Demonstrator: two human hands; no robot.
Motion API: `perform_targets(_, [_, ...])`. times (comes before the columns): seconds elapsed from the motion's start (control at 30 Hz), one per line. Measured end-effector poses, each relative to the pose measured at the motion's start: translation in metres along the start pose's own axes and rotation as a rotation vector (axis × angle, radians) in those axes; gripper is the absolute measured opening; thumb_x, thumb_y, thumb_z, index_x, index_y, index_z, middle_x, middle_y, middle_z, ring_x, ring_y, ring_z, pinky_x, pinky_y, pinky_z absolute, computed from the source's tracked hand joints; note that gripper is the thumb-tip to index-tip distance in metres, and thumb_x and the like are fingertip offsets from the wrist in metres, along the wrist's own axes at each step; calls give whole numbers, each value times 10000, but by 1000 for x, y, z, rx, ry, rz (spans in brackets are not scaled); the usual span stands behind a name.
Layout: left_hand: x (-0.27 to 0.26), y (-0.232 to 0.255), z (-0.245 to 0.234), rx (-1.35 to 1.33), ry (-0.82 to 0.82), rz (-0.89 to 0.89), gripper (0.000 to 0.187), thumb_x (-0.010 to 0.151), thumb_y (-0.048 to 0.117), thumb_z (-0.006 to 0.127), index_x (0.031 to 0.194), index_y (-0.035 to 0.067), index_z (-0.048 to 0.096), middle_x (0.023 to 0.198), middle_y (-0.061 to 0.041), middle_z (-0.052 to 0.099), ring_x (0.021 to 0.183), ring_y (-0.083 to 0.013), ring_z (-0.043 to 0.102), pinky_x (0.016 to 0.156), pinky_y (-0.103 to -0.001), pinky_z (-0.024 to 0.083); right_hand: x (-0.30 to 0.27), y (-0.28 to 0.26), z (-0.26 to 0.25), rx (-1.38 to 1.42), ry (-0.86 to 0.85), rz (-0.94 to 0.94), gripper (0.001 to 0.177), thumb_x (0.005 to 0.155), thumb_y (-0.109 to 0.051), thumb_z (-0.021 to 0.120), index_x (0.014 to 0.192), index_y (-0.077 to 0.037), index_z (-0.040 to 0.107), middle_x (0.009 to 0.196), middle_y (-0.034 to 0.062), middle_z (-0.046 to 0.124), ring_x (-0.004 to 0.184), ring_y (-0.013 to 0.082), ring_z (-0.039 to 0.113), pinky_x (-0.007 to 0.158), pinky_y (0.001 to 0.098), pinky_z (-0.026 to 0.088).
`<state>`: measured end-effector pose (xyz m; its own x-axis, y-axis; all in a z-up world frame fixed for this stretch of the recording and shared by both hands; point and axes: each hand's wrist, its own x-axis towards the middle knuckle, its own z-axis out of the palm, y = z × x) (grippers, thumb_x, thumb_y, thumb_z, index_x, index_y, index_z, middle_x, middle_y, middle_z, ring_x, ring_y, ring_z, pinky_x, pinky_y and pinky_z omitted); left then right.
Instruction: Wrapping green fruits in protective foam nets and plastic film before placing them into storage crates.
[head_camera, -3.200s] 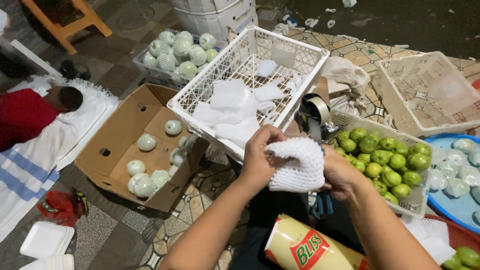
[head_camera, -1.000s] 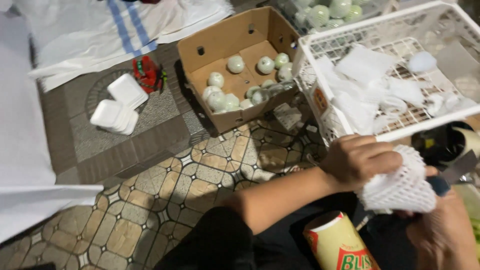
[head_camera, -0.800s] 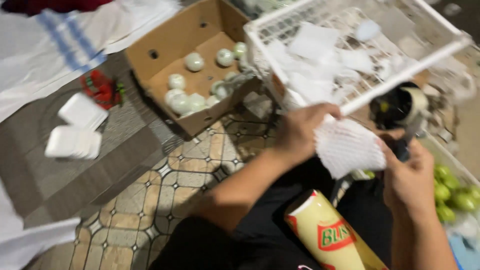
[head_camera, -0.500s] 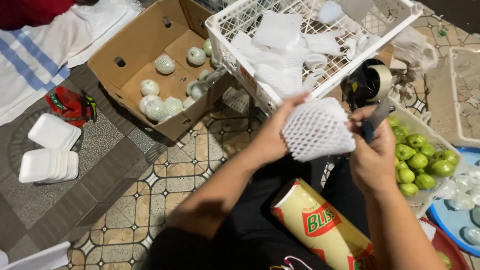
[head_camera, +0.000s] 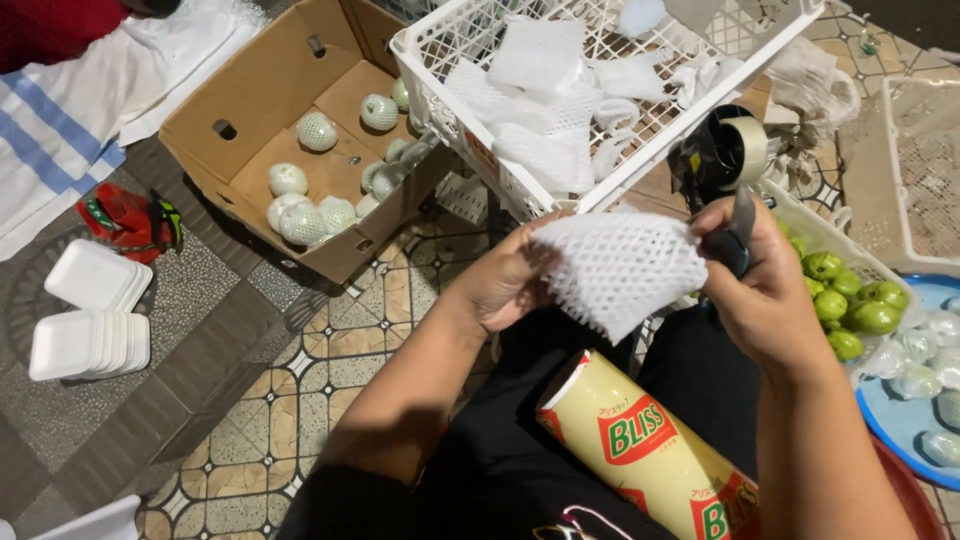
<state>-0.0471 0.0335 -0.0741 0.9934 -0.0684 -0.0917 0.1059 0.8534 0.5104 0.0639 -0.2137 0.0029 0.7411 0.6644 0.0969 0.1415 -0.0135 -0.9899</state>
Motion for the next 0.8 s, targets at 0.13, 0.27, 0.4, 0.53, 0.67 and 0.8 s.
perform_targets(0.13, [-6, 14, 32, -29, -172, 140, 199, 897, 64, 756, 954, 86, 567, 874, -23, 702, 702, -65, 673, 590, -155, 572, 0, 0, -1, 51, 73, -78, 463, 814, 90, 524, 1247, -71, 486, 1191, 66, 555, 945, 105, 517, 836, 210, 417])
perform_targets(0.27, [7, -8, 29, 422, 260, 248, 114, 1044, 49, 430, 1112, 72, 518, 966, -68, 613, 747, -102, 557, 585, -233, 449, 0, 2, 7, 196, 15, -90, 533, 788, 116, 642, 1240, -102, 462, 1177, 78, 543, 1051, 175, 592, 922, 301, 525])
perform_targets(0.4, [16, -3, 30, 498, 443, 282, 230, 1016, 13, 450, 1238, 42, 498, 1054, -165, 649, 784, -205, 629, 547, -254, 555, 1, 2, 16, 220, -60, -90, 530, 745, 86, 655, 1221, -88, 498, 1139, 76, 594, 1025, 161, 593, 935, 295, 505])
perform_targets(0.53, [-11, 49, 65, 976, 196, -21, 592, 832, 8, 732, 1365, 5, 475, 916, -176, 697, 806, -287, 785, 609, -252, 694, 6, 6, -14, -79, 19, -228, 454, 806, 77, 654, 1186, -96, 476, 1104, 96, 601, 956, 174, 623, 865, 279, 534])
perform_targets(0.67, [-18, 59, 56, 1380, 157, -76, 478, 716, -5, 804, 1174, 42, 675, 837, -53, 690, 581, -99, 583, 477, -185, 483, 4, -10, -9, -423, 41, -187, 430, 755, 107, 607, 1127, -32, 440, 1105, 146, 572, 952, 242, 608, 890, 362, 556])
perform_targets(0.8, [-14, 54, 63, 1426, 200, 142, 270, 763, -8, 766, 1003, 100, 704, 922, -47, 695, 738, -134, 632, 633, -241, 563, 0, -12, 6, -153, 30, -186, 474, 782, 98, 635, 1190, -70, 463, 1136, 99, 575, 1014, 176, 565, 918, 292, 478])
